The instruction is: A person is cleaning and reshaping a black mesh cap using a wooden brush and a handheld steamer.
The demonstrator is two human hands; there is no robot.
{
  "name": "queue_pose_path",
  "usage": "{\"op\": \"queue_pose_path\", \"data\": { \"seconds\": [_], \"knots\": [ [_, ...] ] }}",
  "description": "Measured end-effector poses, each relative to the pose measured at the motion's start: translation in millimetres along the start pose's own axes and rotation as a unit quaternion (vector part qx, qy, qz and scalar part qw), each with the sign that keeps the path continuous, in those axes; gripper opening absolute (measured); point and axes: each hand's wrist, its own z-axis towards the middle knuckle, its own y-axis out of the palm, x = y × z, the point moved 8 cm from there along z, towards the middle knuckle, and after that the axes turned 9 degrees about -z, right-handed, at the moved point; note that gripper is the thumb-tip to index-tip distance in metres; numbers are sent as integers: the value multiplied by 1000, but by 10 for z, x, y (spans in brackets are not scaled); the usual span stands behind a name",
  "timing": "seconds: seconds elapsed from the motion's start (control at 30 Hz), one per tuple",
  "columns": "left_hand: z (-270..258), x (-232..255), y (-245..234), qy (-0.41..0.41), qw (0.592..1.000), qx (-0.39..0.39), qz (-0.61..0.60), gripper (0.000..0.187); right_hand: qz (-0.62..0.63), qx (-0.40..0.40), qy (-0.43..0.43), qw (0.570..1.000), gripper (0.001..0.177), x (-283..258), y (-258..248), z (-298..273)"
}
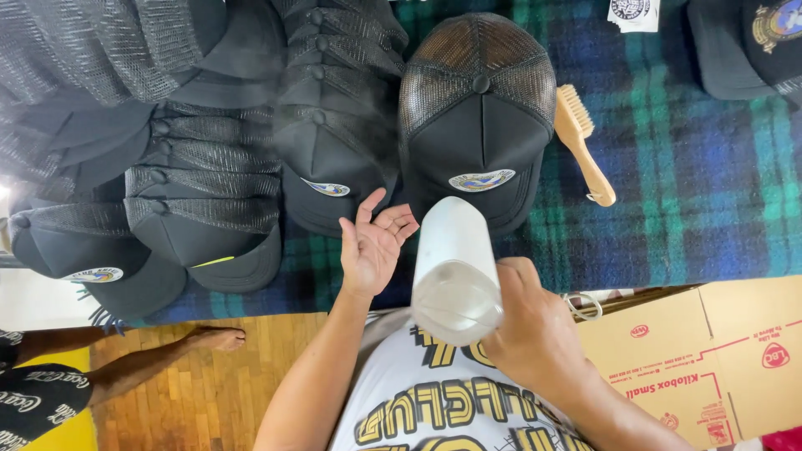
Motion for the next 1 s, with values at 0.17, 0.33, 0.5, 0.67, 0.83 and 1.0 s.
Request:
{"op": "queue_pose_path", "data": {
  "seconds": [0.17,0.33,0.5,0.67,0.83,1.0],
  "knots": [
    [19,-127,-94,-22,986,90,139,61,131,37,78,988,65,423,-124,-103],
    [31,-261,-187,6,965,104,239,54,195,50,182,963,44,899,-128,-92],
    [45,-217,62,-2,969,99,228,44,219,105,269,932,25,1561,-12,105],
    [91,-216,-52,-4,966,85,242,31,249,95,306,914,35,1330,-264,167],
    [93,-267,-233,-1,968,85,235,29,191,112,288,932,32,1657,329,-24],
    [106,-301,-353,-5,971,83,223,26,234,199,133,942,27,1731,608,-132]
  ]
}}
